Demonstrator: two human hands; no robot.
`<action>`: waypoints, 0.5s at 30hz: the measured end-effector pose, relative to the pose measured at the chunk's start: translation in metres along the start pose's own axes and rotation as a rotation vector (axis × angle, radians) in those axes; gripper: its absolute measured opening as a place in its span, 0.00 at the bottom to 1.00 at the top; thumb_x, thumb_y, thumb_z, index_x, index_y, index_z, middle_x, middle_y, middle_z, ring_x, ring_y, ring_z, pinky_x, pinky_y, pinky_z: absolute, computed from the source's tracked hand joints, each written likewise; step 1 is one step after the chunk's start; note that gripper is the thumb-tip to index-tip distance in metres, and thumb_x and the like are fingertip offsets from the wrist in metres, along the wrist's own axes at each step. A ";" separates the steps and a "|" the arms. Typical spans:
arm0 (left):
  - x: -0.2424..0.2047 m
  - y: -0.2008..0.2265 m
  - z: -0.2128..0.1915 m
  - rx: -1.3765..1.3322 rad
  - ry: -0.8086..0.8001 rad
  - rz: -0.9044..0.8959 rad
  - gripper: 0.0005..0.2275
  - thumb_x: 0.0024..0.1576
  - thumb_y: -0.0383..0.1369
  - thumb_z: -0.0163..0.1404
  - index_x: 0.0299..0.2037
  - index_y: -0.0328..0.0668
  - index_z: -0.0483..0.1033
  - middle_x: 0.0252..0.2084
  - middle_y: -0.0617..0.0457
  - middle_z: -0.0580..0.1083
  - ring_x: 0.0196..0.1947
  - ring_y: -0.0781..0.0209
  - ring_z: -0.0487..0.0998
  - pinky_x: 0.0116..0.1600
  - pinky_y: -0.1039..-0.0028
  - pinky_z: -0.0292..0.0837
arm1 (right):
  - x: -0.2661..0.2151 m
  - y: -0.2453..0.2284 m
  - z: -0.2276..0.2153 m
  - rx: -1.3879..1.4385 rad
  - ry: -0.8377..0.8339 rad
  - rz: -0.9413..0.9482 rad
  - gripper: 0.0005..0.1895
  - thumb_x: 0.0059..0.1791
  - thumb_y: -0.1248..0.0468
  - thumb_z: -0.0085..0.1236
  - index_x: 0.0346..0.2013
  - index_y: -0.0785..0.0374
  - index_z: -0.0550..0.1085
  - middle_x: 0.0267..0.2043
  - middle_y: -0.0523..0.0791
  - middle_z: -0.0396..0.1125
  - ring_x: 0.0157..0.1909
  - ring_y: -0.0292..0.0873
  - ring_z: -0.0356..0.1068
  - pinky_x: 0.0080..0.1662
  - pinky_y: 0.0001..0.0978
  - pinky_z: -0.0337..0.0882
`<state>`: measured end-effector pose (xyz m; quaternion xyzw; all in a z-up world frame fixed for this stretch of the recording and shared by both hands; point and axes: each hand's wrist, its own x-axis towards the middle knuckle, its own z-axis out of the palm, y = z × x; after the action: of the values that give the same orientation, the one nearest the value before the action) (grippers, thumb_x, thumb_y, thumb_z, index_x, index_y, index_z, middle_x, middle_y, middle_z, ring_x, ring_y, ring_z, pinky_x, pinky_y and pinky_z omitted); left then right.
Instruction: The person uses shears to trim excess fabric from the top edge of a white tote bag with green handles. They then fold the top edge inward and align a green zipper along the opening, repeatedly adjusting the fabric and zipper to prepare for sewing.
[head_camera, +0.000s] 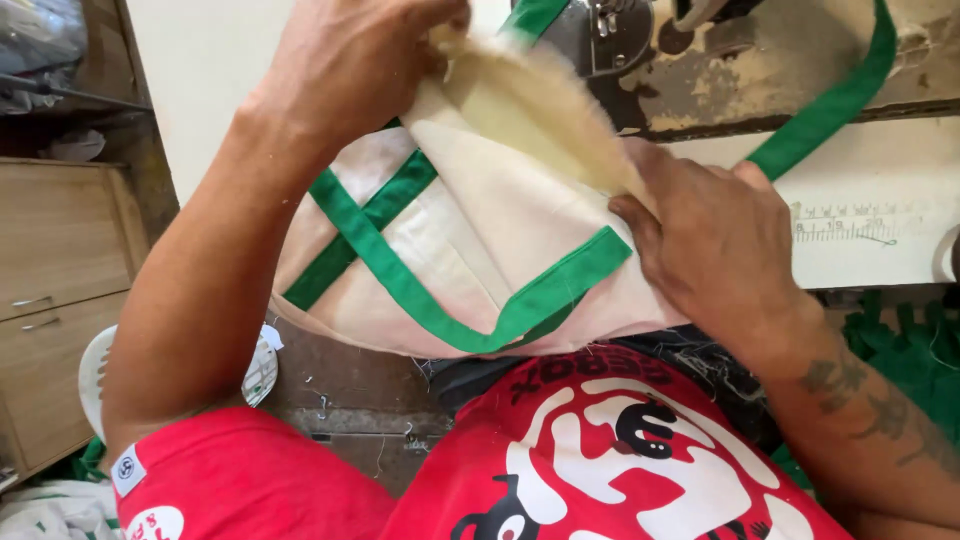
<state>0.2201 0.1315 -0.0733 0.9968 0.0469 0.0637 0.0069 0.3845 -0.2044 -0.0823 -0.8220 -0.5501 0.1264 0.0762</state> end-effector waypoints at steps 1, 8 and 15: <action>-0.008 -0.006 0.008 0.044 0.112 0.064 0.20 0.48 0.23 0.61 0.52 0.48 0.82 0.41 0.48 0.77 0.34 0.45 0.75 0.32 0.56 0.62 | -0.006 -0.006 0.001 -0.110 0.073 -0.091 0.23 0.63 0.47 0.55 0.71 0.51 0.71 0.33 0.47 0.74 0.33 0.55 0.72 0.47 0.52 0.73; -0.026 0.019 0.005 -0.243 0.207 -0.106 0.09 0.51 0.16 0.57 0.36 0.39 0.82 0.37 0.44 0.78 0.36 0.40 0.75 0.34 0.54 0.66 | -0.026 -0.045 -0.006 -0.339 -0.312 -0.553 0.43 0.52 0.58 0.51 0.84 0.59 0.58 0.35 0.39 0.77 0.26 0.44 0.77 0.37 0.44 0.75; -0.046 0.019 0.008 -0.418 0.270 -0.072 0.14 0.53 0.12 0.55 0.44 0.39 0.85 0.46 0.44 0.71 0.42 0.43 0.74 0.46 0.57 0.69 | 0.074 -0.030 -0.012 0.179 0.278 -0.701 0.19 0.62 0.68 0.62 0.68 0.67 0.78 0.63 0.58 0.75 0.59 0.59 0.78 0.51 0.53 0.84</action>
<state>0.1777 0.1084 -0.0863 0.9540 0.0686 0.2041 0.2086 0.3878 -0.1242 -0.0724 -0.5835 -0.7688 0.0277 0.2601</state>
